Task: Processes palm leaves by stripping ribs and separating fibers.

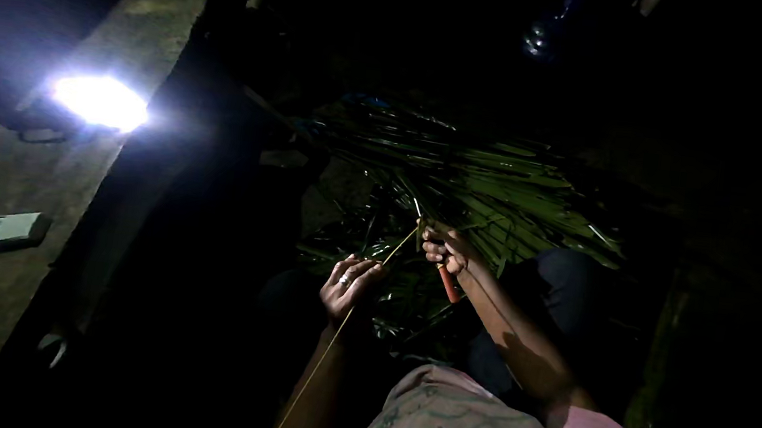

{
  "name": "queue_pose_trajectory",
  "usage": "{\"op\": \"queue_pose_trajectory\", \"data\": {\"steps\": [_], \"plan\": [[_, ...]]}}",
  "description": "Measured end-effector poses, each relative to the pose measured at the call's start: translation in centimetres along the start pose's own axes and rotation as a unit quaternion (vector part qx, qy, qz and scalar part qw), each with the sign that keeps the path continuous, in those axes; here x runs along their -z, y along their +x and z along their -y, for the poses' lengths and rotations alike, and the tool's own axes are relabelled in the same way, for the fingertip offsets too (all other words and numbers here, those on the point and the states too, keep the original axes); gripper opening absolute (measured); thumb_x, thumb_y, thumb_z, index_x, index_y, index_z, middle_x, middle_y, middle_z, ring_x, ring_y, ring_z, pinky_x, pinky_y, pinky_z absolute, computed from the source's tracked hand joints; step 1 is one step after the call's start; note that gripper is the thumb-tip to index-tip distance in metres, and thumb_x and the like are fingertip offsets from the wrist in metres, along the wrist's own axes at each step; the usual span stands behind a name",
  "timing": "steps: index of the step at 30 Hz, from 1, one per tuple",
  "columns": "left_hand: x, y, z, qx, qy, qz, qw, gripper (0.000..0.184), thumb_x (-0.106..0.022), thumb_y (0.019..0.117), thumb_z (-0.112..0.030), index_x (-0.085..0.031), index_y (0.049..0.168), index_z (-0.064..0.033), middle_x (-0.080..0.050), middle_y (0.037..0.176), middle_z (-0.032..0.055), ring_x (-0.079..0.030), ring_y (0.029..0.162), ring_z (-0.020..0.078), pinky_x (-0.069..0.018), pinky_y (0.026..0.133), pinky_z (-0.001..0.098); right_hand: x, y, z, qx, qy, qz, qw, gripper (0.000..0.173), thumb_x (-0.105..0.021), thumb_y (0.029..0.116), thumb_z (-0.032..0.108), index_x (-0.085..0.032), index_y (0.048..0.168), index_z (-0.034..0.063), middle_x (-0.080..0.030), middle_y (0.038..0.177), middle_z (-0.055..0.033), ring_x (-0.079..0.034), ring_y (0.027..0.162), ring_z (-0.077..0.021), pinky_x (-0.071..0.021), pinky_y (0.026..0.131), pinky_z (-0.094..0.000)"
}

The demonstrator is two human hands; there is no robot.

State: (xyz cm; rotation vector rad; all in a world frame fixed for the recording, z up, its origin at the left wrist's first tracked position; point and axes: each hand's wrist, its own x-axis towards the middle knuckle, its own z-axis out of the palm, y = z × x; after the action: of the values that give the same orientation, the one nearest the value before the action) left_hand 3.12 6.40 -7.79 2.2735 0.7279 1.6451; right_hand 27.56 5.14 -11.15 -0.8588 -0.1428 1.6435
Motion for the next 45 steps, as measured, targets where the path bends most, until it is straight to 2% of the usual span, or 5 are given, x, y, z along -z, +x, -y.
{"op": "queue_pose_trajectory", "data": {"steps": [11,19,27,36,45], "plan": [[0.5,0.1,1.2,0.111,0.072,0.046,0.990,0.018,-0.068,0.0954,-0.016,-0.076,0.092,-0.0004,-0.075,0.088,0.0090,-0.070,0.086,0.0162,-0.0561,0.084,0.0276,0.1,0.6,-2.9,0.248,-0.536,-0.260,0.764,0.065,-0.075,0.0930,0.017,-0.044,0.146,-0.0036,-0.068,0.114,-0.0274,-0.070,0.097,-0.0371,-0.0560,0.089,-0.0523],[-1.6,0.2,0.6,0.131,-0.119,0.061,0.982,0.017,-0.064,0.0976,-0.010,-0.070,0.095,0.0058,-0.072,0.091,0.0098,-0.070,0.087,0.0108,-0.0595,0.085,0.0268,-2.9,-2.6,-2.7,0.405,-0.585,0.160,0.684,0.028,-0.066,0.0975,0.021,-0.072,0.089,-0.0050,-0.069,0.083,-0.0142,-0.065,0.079,-0.0149,-0.0531,0.077,-0.0277],[-1.4,0.4,-0.3,0.139,-0.172,0.113,0.969,0.030,-0.060,0.1016,-0.014,-0.064,0.121,0.0086,-0.072,0.109,0.0123,-0.070,0.099,0.0116,-0.0597,0.090,0.0276,1.2,-13.6,10.4,0.617,-0.501,-0.172,0.583,0.019,-0.068,0.0979,0.017,-0.069,0.101,-0.0011,-0.072,0.093,-0.0001,-0.067,0.079,-0.0008,-0.0589,0.073,-0.0206],[-0.8,2.9,-0.7,0.179,-0.175,0.106,0.962,0.020,-0.059,0.0994,-0.004,-0.066,0.111,0.0104,-0.073,0.104,0.0102,-0.071,0.095,0.0078,-0.0605,0.086,0.0242,24.1,-31.9,10.6,0.262,-0.422,-0.642,0.585,0.048,-0.062,0.1019,0.027,-0.055,0.134,-0.0076,-0.061,0.113,-0.0252,-0.057,0.083,-0.0255,-0.0512,0.076,-0.0441],[-2.0,9.2,1.2,0.126,-0.211,0.150,0.958,0.019,-0.062,0.0993,-0.009,-0.067,0.115,0.0009,-0.072,0.102,0.0025,-0.068,0.086,0.0050,-0.0597,0.078,0.0255,28.9,-29.8,2.7,0.153,-0.403,-0.653,0.622,0.066,-0.072,0.0966,0.022,-0.044,0.146,-0.0114,-0.050,0.143,-0.0366,-0.050,0.133,-0.0472,-0.0378,0.114,-0.0566]]}}
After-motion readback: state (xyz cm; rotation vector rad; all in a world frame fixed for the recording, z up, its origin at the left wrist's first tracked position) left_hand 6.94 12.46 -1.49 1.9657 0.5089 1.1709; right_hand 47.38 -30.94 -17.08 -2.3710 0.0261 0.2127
